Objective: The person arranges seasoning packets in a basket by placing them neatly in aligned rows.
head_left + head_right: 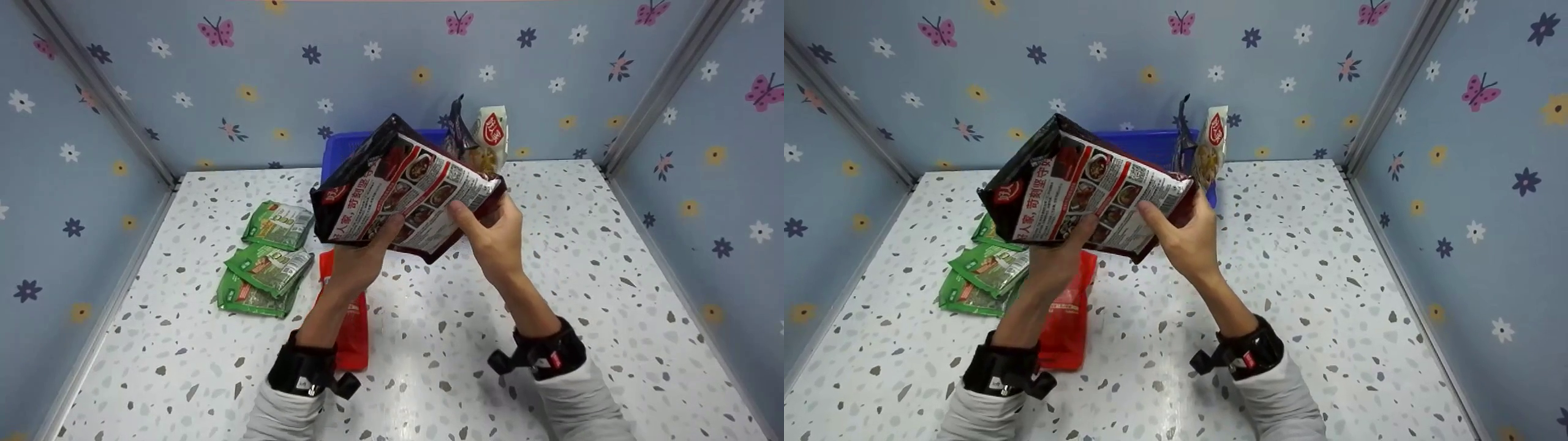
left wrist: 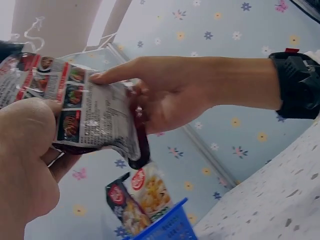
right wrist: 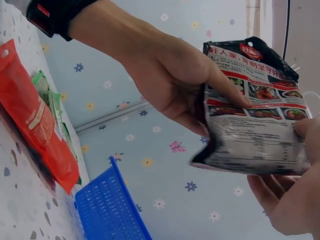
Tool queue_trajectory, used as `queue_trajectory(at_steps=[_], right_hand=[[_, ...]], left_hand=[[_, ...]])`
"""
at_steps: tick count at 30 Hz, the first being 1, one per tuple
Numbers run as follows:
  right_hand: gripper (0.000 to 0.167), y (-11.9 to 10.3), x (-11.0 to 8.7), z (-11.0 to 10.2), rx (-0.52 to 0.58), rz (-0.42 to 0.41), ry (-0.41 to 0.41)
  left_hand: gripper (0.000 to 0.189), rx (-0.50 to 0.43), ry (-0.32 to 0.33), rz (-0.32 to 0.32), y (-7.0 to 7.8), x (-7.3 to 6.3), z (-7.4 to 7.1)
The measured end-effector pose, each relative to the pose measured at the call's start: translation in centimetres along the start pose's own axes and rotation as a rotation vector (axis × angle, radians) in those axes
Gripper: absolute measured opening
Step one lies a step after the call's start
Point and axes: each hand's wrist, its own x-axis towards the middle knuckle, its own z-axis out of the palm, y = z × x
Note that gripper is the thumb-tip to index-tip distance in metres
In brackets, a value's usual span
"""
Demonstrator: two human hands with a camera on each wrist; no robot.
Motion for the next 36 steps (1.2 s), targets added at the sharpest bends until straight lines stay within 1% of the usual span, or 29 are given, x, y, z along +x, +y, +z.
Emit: queue_trajectory(at_steps=[2,4,7,8,10,12,14,16,18,20,23,27,28,31,36], right_hand=[[0.064,-0.1,0.3,-0.3,-0.001,-0.032,-0.008],[0.074,-0.2,0.6,-0.6,-0.042,-0.077,-0.012],[0.076,-0.5,1.0,-1.3,-0.121,-0.134,-0.032],[0.076,-0.6,1.1,-1.6,-0.15,-0.148,-0.047],[0.073,-0.9,1.2,-2.1,-0.17,-0.161,-0.104],[0.071,-1.2,1.2,-2.5,-0.188,-0.159,-0.177],[0.07,-1.5,1.1,-2.8,-0.196,-0.141,-0.259],[0.07,-1.7,1.0,-3.1,-0.203,-0.113,-0.337],[0.069,-1.9,0.9,-3.1,-0.199,-0.078,-0.406],[0.066,-2.1,0.7,-3.0,-0.189,-0.033,-0.438],[0.052,-2.1,0.5,-2.8,-0.176,0.008,-0.421],[0.028,-2.0,0.5,-2.8,-0.222,0.009,-0.356],[0.025,-2.0,0.5,-2.8,-0.238,0.007,-0.345],[0.023,-1.9,0.4,-2.7,-0.254,0.006,-0.322],[0.024,-1.6,0.2,-2.4,-0.244,0.0,-0.273]], left_hand=[[0.065,0.032,-0.044,0.044,0.3,0.2,-0.7],[0.063,0.066,-0.087,0.084,0.6,0.4,-1.3],[0.064,0.084,-0.151,0.129,1.0,0.7,-2.0],[0.065,0.093,-0.174,0.135,1.0,0.8,-2.2],[0.067,0.126,-0.223,0.139,1.3,0.9,-2.5],[0.068,0.176,-0.27,0.135,1.4,0.9,-2.8],[0.067,0.243,-0.313,0.114,1.5,0.9,-3.1],[0.065,0.302,-0.356,0.077,1.6,0.8,-3.2],[0.059,0.352,-0.401,0.024,1.6,0.7,-3.3],[0.054,0.38,-0.451,-0.015,1.6,0.7,-3.3],[0.047,0.398,-0.496,-0.046,1.5,0.7,-3.2],[0.046,0.42,-0.518,-0.025,1.4,0.7,-3.1],[0.046,0.425,-0.523,-0.021,1.4,0.7,-3.1],[0.045,0.442,-0.526,-0.014,1.4,0.7,-3.0],[0.05,0.424,-0.528,-0.017,1.4,0.6,-2.9]])
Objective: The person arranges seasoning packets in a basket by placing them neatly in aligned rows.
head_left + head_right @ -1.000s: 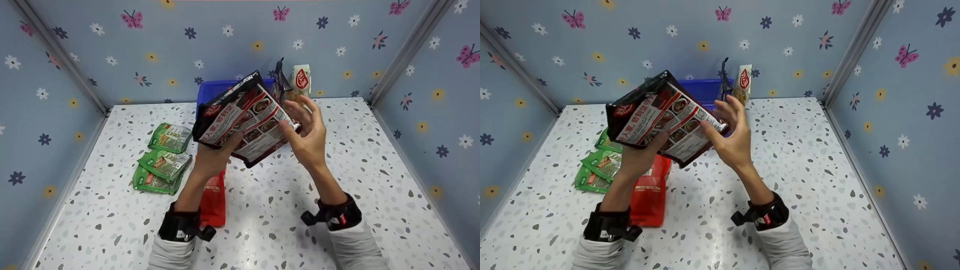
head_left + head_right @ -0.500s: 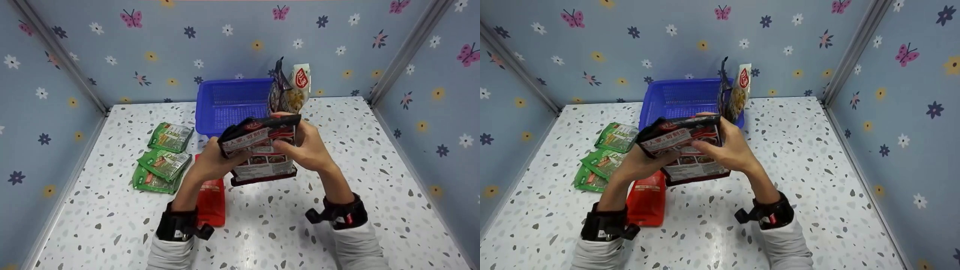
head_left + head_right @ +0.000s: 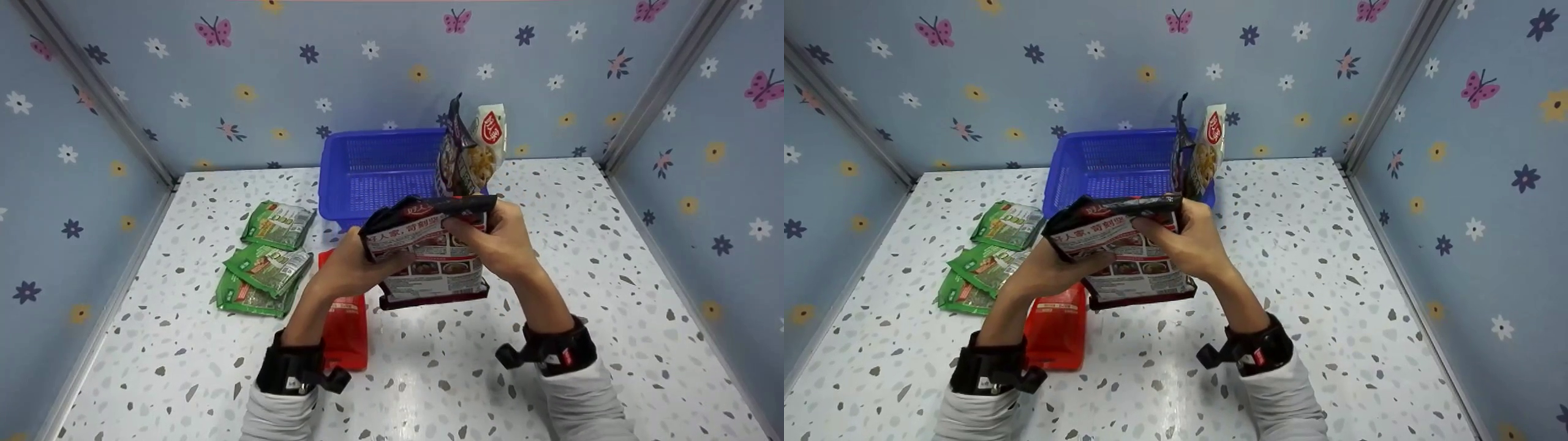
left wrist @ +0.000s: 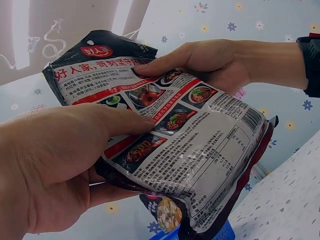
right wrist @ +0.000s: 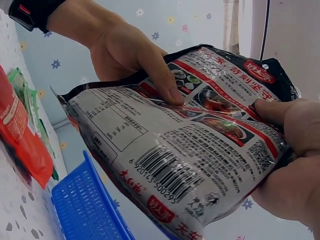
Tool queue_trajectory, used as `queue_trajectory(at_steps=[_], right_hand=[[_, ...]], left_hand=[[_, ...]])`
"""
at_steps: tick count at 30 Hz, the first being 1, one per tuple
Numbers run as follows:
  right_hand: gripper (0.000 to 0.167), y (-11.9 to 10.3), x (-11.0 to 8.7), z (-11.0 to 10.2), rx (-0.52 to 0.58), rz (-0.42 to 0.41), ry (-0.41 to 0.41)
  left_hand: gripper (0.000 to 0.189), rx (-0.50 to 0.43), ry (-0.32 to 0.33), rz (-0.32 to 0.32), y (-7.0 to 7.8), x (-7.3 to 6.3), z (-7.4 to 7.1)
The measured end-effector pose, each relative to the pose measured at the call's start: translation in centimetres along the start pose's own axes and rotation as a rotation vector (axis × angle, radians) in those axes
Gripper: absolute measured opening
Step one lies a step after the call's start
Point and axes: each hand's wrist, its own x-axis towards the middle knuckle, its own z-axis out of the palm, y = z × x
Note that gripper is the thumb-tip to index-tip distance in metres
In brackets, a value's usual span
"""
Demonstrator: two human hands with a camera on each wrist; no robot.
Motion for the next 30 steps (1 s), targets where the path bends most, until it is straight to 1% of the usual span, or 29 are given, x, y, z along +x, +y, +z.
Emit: queue_trajectory(at_steps=[5,7,10,11,13,17,19,22,25,30], right_hand=[[0.017,0.1,-0.1,0.4,0.01,-0.032,0.04],[0.014,0.1,-0.2,0.5,0.011,-0.051,0.054],[0.012,0.2,-0.2,0.6,-0.001,-0.086,0.077],[0.014,0.2,-0.2,0.5,-0.004,-0.098,0.083],[0.017,0.2,-0.2,0.4,-0.003,-0.121,0.099],[0.023,0.0,-0.1,-0.1,0.025,-0.159,0.141],[0.025,-0.1,-0.1,-0.4,0.038,-0.179,0.174],[0.028,-0.4,0.0,-0.9,0.075,-0.19,0.23],[0.032,-0.6,0.0,-1.3,0.111,-0.194,0.29],[0.031,-0.9,0.1,-1.6,0.2,-0.228,0.366]], left_hand=[[0.055,-0.037,-0.01,0.007,-0.1,0.0,0.1],[0.06,-0.049,-0.011,0.009,-0.1,0.1,0.2],[0.068,-0.085,-0.009,0.013,0.0,0.3,0.3],[0.068,-0.101,-0.008,0.012,0.1,0.3,0.4],[0.066,-0.112,0.001,0.001,0.1,0.5,0.5],[0.047,-0.12,0.013,-0.047,-0.1,0.7,0.9],[0.042,-0.146,0.023,-0.057,-0.2,0.8,1.3],[0.045,-0.217,0.04,-0.027,-0.5,1.1,2.0],[0.052,-0.285,0.053,0.008,-0.8,1.3,2.8],[0.065,-0.378,0.023,0.022,-1.3,1.5,4.0]])
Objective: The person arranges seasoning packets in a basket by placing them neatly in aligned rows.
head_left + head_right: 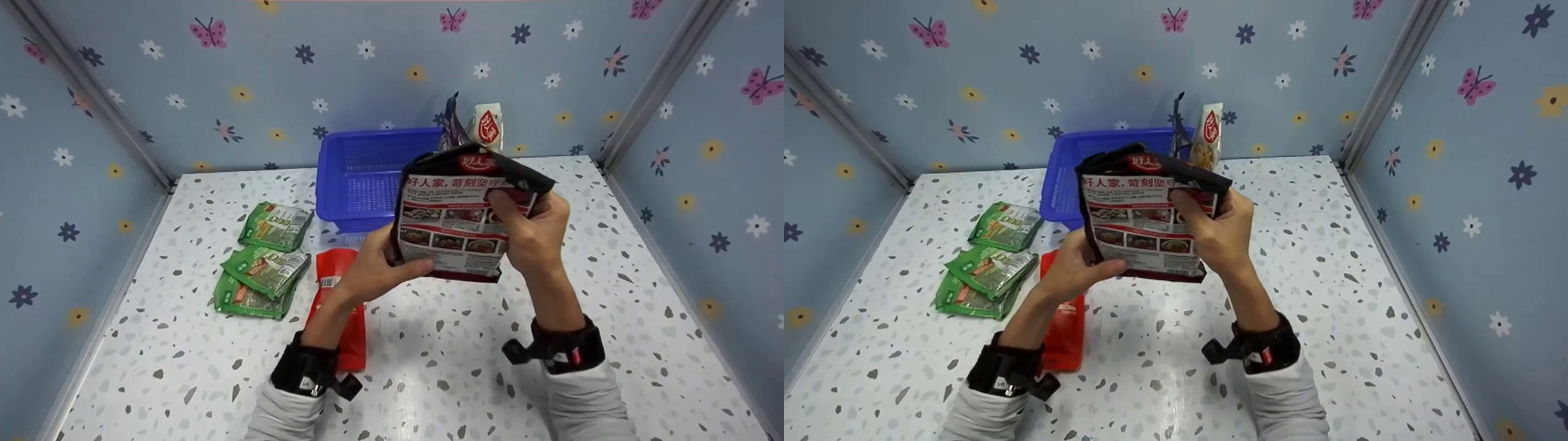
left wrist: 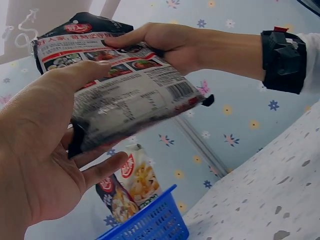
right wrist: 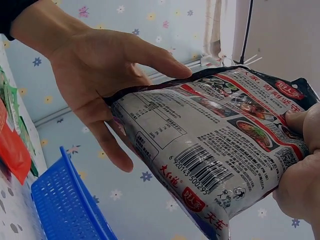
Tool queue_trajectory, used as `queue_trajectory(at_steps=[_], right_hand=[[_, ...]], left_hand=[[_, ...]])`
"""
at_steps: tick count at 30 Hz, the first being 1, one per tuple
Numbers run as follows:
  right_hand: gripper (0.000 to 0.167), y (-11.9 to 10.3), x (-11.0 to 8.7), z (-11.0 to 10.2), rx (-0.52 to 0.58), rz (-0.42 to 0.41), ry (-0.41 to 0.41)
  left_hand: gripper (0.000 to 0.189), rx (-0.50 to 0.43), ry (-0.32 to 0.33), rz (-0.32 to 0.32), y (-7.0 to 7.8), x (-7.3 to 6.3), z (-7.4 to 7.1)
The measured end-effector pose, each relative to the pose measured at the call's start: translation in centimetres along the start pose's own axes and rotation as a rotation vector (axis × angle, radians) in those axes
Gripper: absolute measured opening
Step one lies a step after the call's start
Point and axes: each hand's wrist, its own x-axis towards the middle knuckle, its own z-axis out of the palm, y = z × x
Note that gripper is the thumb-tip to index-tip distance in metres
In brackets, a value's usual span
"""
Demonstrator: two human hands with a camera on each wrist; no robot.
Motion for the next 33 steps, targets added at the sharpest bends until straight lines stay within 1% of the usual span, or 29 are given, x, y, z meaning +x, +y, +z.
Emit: queue_trajectory(at_steps=[4,7,12,14,19,23,28,33], right_hand=[[0.03,-0.1,0.1,0.1,0.076,-0.009,0.021],[0.029,-0.2,0.1,0.3,0.093,-0.004,0.021],[0.029,0.0,0.0,0.4,0.077,-0.004,0.012],[0.029,0.1,-0.1,0.4,0.076,-0.003,0.011],[0.029,0.3,-0.2,0.4,0.053,0.005,0.011],[0.03,0.4,-0.3,0.3,0.023,0.003,0.0],[0.029,0.2,-0.3,0.4,0.043,0.012,0.0],[0.03,0.1,-0.3,0.5,0.046,0.04,-0.02]], left_hand=[[0.066,-0.054,-0.025,-0.01,-0.4,0.1,0.7],[0.066,-0.08,-0.021,-0.009,-0.6,0.0,1.0],[0.071,-0.103,0.0,-0.012,-0.8,0.0,1.5],[0.071,-0.1,0.011,-0.021,-0.8,0.0,1.6],[0.063,-0.09,0.046,-0.047,-0.6,0.1,1.8],[0.059,-0.064,0.06,-0.047,-0.6,0.1,1.8],[0.056,-0.019,0.076,-0.046,-0.7,0.2,1.7],[0.056,0.0,0.095,-0.062,-0.9,0.1,1.6]])
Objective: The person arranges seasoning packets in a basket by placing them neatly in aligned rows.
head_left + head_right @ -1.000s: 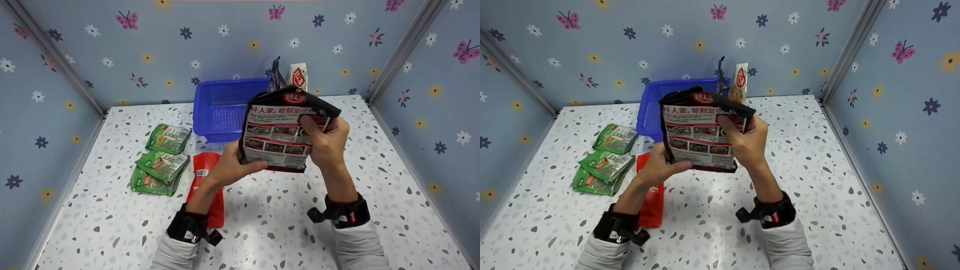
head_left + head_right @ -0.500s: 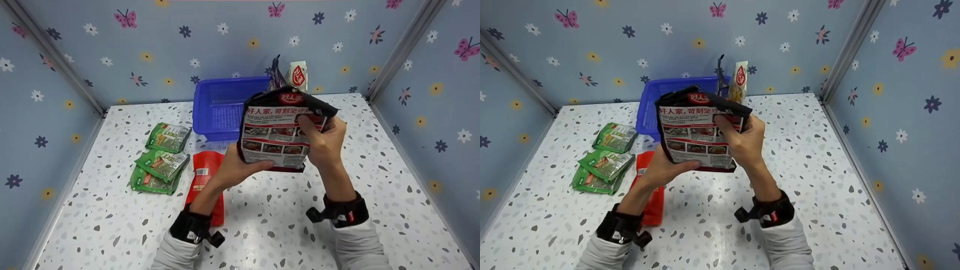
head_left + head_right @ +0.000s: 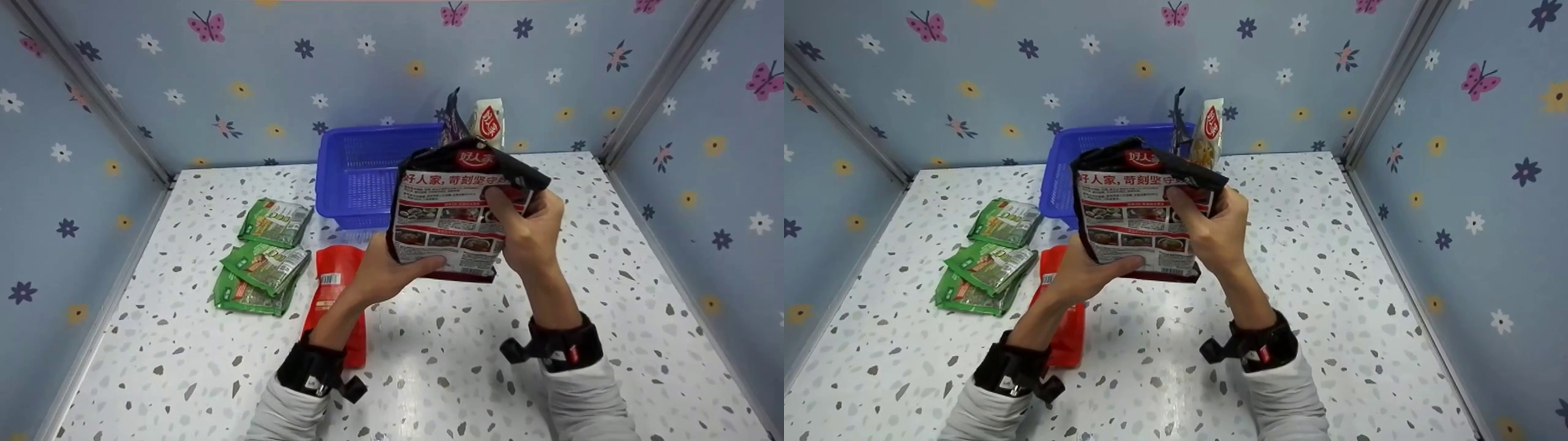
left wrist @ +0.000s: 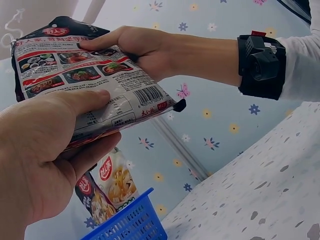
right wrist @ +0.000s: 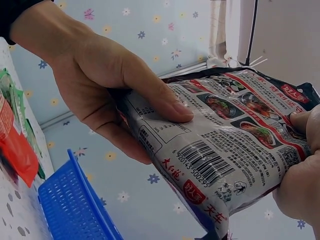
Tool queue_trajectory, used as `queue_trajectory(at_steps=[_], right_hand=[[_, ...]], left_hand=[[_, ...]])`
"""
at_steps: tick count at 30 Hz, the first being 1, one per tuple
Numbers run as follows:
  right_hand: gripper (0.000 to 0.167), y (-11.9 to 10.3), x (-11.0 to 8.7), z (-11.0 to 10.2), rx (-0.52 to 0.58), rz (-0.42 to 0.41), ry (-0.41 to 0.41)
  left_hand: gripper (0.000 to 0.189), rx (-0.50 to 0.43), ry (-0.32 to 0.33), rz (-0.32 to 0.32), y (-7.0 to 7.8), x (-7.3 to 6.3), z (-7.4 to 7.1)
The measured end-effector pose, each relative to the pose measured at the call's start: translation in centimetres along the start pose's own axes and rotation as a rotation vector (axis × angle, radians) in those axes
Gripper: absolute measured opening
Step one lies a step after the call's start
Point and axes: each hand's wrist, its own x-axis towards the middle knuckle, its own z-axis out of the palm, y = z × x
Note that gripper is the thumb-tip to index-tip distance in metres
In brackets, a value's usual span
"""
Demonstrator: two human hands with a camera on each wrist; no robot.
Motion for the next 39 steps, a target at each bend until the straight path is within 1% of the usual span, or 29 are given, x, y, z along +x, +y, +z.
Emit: queue_trajectory(at_steps=[2,4,8,10,13,17,19,21,23,27,30,33,35,37,39], right_hand=[[0.031,0.0,0.0,-0.1,-0.016,0.021,-0.016],[0.03,0.1,-0.1,-0.1,-0.038,0.045,-0.029],[0.034,0.3,0.0,-0.1,-0.059,0.084,-0.049],[0.038,0.5,0.1,0.1,-0.047,0.095,-0.053],[0.049,0.6,0.1,0.6,-0.043,0.101,-0.033],[0.056,0.5,-0.2,1.4,-0.039,0.077,-0.007],[0.055,0.4,-0.4,1.9,-0.038,0.057,-0.015],[0.055,0.3,-0.7,2.5,-0.054,0.042,-0.034],[0.057,0.1,-1.1,3.0,-0.066,0.035,-0.063],[0.062,-0.1,-2.1,4.2,-0.079,0.038,-0.142],[0.07,-0.3,-2.6,5.1,-0.074,0.062,-0.195],[0.082,-0.5,-3.1,6.0,-0.069,0.096,-0.234],[0.088,-0.7,-3.5,6.6,-0.066,0.122,-0.256],[0.09,-0.7,-3.9,7.0,-0.048,0.153,-0.269],[0.087,-0.8,-4.2,7.4,-0.019,0.197,-0.259]], left_hand=[[0.057,0.001,0.011,-0.002,0.0,0.0,-0.1],[0.058,0.005,0.026,0.016,-0.1,0.0,-0.2],[0.06,0.008,0.083,0.095,-0.1,0.0,-0.4],[0.061,0.02,0.136,0.133,-0.1,0.0,-0.6],[0.059,0.058,0.246,0.153,0.1,0.1,-0.8],[0.054,0.154,0.415,0.165,0.2,0.4,-1.1],[0.051,0.195,0.482,0.192,0.2,0.5,-1.2],[0.047,0.248,0.538,0.233,0.3,0.5,-1.3],[0.043,0.295,0.594,0.284,0.2,0.4,-1.4],[0.04,0.402,0.699,0.412,0.1,0.7,-1.5],[0.041,0.506,0.779,0.51,0.0,1.0,-1.4],[0.043,0.609,0.846,0.584,-0.1,1.1,-1.4],[0.043,0.67,0.869,0.619,-0.2,1.1,-1.3],[0.043,0.727,0.868,0.646,-0.3,1.1,-1.3],[0.043,0.797,0.864,0.671,-0.5,1.0,-1.2]])
